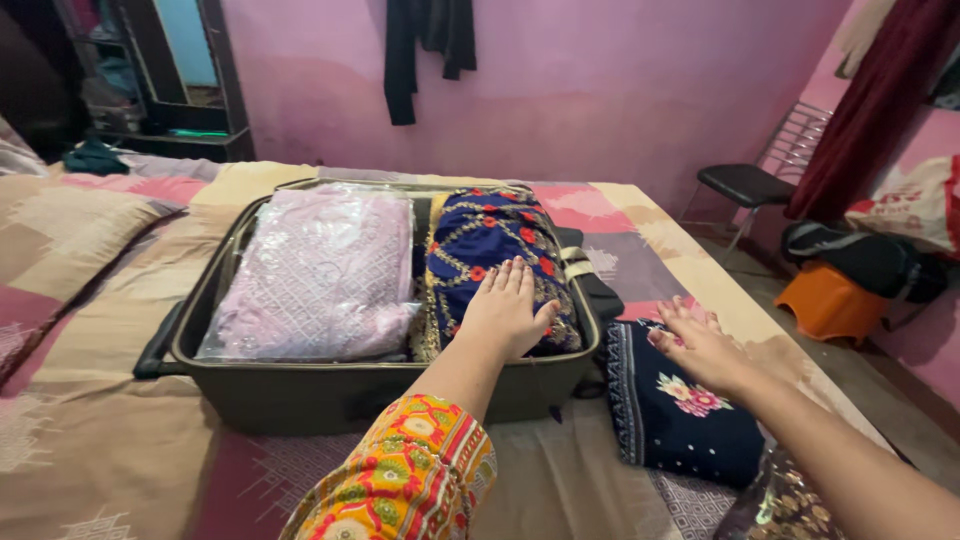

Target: The person packs various garments, including jeans and embroidered items, into a suitcase placed on a bed.

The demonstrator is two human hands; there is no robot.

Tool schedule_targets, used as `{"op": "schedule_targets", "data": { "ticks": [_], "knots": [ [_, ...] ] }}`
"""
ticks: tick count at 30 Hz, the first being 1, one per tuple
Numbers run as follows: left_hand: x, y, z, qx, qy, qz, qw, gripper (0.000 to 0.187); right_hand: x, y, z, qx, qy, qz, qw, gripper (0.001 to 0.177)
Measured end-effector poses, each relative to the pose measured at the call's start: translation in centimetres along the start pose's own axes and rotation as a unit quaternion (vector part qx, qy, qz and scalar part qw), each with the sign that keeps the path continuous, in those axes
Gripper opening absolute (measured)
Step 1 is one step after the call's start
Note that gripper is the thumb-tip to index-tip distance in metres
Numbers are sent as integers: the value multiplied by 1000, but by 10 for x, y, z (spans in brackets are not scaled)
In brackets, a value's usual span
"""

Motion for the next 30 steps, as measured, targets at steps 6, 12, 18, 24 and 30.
{"op": "schedule_targets", "data": {
  "ticks": [6,12,18,24,30],
  "knots": [
    [-20,-8,-45,-16,-45,-17,999,83,-20,-14,-32,58,0,2,998,83],
    [-38,-8,-104,-73,-53,-21,996,84,-18,-22,-47,47,7,5,999,85],
    [-71,-1,-148,-110,-33,-8,993,84,-34,-31,-83,-58,-3,34,998,83],
    [-108,7,-174,-130,-6,11,991,81,-49,-62,-97,-96,24,19,995,77],
    [-151,2,-194,-117,17,52,992,79,-53,-77,-90,-92,-3,27,995,71]
  ]
}}
Point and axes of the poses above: each hand's wrist, its own y-axis towards the middle knuckle, its own x-axis out of the back of the hand, z = x × y, the point moved 2 cm from there along y, towards the middle knuckle, and after that the axes turned 14 degrees about x, right-handed, at the moved point
